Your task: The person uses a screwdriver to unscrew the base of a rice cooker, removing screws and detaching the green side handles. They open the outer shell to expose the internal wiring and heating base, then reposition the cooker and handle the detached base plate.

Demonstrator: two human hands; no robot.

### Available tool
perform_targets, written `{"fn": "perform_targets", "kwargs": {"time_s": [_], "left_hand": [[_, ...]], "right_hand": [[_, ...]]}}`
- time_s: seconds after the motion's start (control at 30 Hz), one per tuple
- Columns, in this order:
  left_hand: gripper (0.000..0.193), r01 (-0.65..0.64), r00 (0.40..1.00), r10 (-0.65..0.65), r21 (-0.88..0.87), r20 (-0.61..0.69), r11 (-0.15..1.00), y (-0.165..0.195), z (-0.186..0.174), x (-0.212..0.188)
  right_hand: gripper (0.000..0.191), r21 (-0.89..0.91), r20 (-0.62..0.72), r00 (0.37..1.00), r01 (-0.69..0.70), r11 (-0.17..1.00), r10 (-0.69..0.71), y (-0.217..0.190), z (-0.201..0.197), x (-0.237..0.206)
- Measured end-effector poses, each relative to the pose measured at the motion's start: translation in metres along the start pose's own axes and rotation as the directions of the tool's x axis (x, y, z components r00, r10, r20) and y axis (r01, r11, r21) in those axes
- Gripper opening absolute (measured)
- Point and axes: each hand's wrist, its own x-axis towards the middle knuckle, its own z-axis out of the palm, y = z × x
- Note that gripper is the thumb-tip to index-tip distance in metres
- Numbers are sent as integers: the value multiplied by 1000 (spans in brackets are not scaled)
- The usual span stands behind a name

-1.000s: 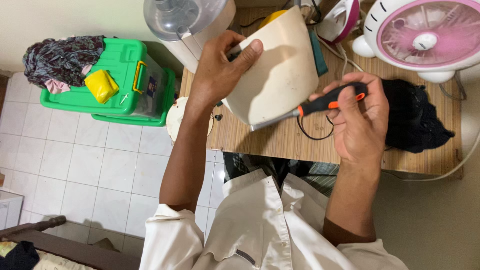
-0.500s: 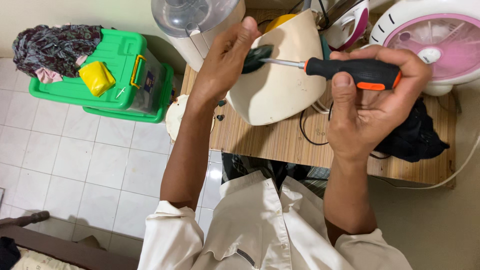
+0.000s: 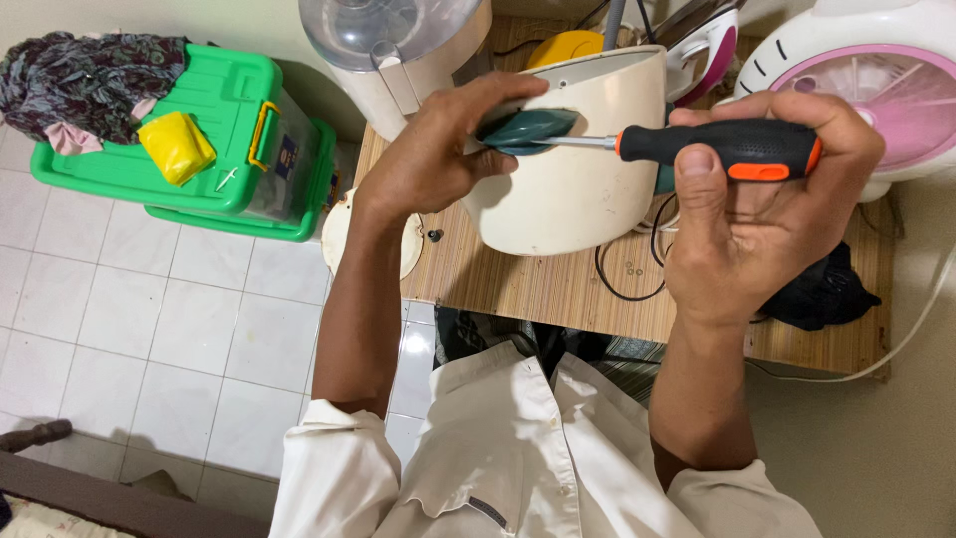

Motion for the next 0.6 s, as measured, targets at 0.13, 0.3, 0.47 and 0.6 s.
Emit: {"fn": "perform_targets", "kwargs": {"time_s": [0.13, 0.3, 0.47, 0.6], "left_hand": [[72, -70, 996, 72, 48, -44, 996, 1, 6, 1], [72, -43, 991, 49, 57, -123, 997, -2, 13, 3], [72, -45, 987, 43, -8, -152, 999, -6, 20, 3], [65, -126, 976, 115, -47, -186, 991, -7, 26, 4]], "right_hand": [[37, 0, -15, 1000, -4, 1000, 4, -6, 2, -2], [40, -61, -28, 999, 44, 997, -46, -7, 3, -2], [42, -65, -28, 998, 62, 996, -64, -6, 5, -1], [43, -97, -17, 998, 54, 994, -56, -10, 5, -2]]}}
